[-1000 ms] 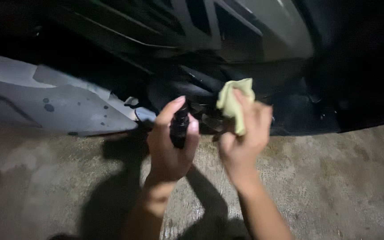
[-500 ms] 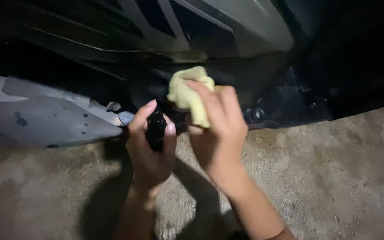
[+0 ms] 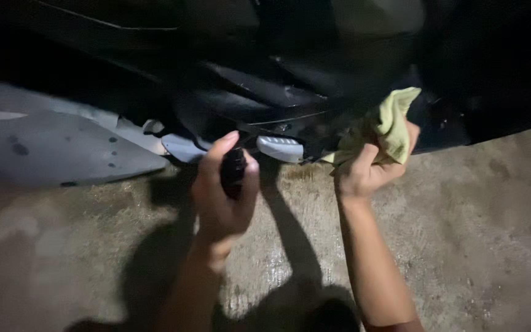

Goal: The person cleans a scooter by spraying a liquid from a small bottle onto a yellow cloth and wiping various parts of the scooter, including the front panel, seat, and rear side panels. The person moves around the scooter to reach different areas while maintaining a consistent spray-and-wipe routine.

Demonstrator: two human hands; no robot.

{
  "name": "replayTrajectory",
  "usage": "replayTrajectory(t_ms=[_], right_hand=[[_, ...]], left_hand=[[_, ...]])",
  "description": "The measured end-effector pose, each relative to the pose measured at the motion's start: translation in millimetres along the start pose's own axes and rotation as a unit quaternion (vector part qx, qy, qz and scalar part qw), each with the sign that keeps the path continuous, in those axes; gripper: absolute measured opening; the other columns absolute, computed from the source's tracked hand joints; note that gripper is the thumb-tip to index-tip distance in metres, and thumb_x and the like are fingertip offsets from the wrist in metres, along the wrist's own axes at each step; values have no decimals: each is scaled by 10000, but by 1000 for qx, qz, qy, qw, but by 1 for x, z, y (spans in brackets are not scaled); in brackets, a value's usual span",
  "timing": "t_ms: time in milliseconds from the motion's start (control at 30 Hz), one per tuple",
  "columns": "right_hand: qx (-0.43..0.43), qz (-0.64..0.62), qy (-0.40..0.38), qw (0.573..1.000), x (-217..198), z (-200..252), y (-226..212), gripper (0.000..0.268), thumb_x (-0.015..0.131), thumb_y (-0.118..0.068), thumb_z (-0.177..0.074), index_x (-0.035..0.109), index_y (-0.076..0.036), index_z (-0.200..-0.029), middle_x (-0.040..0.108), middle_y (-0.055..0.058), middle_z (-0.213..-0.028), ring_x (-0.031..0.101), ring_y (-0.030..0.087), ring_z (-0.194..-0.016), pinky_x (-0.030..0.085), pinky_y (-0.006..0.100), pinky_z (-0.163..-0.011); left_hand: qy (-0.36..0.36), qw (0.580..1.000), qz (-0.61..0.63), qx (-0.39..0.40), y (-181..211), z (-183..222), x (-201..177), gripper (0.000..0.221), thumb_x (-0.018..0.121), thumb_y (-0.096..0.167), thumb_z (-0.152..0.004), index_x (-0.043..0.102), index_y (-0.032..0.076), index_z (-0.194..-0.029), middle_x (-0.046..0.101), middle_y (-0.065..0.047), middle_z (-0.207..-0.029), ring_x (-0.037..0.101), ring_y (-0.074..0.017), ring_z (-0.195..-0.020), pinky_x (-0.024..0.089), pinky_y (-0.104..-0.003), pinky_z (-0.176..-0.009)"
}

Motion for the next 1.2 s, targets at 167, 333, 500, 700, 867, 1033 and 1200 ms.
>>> replayTrajectory(t_ms=[167, 333, 500, 700, 867, 1033, 1200], right_hand=[[-72, 59, -18, 995, 11, -1, -26, 492, 568, -222, -944, 577, 67, -1342, 503, 73, -1225, 538, 180, -1131, 457, 304, -1021], [-8, 29, -2, 1000, 13, 17, -29, 658, 620, -401, -997, 534, 101, -1413, 489, 69, -1212, 515, 161, -1045, 431, 289, -927], [27, 19, -11, 999, 11, 52, -17, 503, 547, -279, -1104, 461, 66, -1460, 492, 83, -1258, 525, 160, -1112, 448, 297, -997], [143, -45, 30, 988, 8, 89, 18, 379, 492, -183, -1112, 424, 25, -1421, 595, 75, -1131, 598, 161, -926, 525, 293, -798], [202, 36, 12, 979, 16, 116, 25, 322, 523, -150, -1071, 466, 10, -1344, 547, 119, -1111, 571, 189, -913, 493, 316, -782], [36, 214, 0, 976, 30, 133, 14, 532, 616, -73, -1007, 449, 85, -1487, 475, 204, -1272, 514, 338, -1175, 442, 392, -1056], [-32, 201, -8, 979, 23, 148, 42, 616, 624, -143, -917, 459, 45, -1480, 460, 192, -1266, 485, 348, -1182, 400, 430, -1088]], left_hand=[[-41, 999, -8, -27, 4, 10, 14, 391, 558, 262, -1103, 452, 88, -1437, 667, -59, -927, 704, -122, -767, 585, -262, -640], [-65, 996, -46, -28, 11, 33, 25, 425, 634, 236, -1061, 472, 109, -1432, 694, -163, -1073, 733, -289, -915, 598, -390, -776], [-86, 993, -78, -19, 2, 45, 38, 442, 651, 226, -1087, 436, 120, -1458, 688, -149, -1093, 733, -320, -944, 587, -414, -778], [-103, 994, -42, -5, 11, 48, 52, 529, 691, 243, -1044, 421, 121, -1483, 689, -183, -1139, 722, -366, -982, 594, -438, -803], [-76, 994, -78, 20, 17, 44, 48, 499, 672, 225, -1052, 440, 65, -1465, 671, -209, -1258, 727, -367, -1096, 608, -432, -914], [-29, 992, -121, 1, 12, 40, 30, 464, 683, 172, -1028, 481, 32, -1421, 683, -180, -1152, 721, -303, -1004, 599, -392, -876], [-24, 995, -93, -13, 0, 41, 25, 465, 695, 129, -1027, 485, 36, -1431, 697, -101, -1012, 723, -180, -905, 606, -310, -817]])
Point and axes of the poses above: each hand's wrist, its own z-axis away from the middle knuckle, its own x-axis out of the palm, y = z × x, the point moved 6 cm from there along -z, towards the middle knuckle
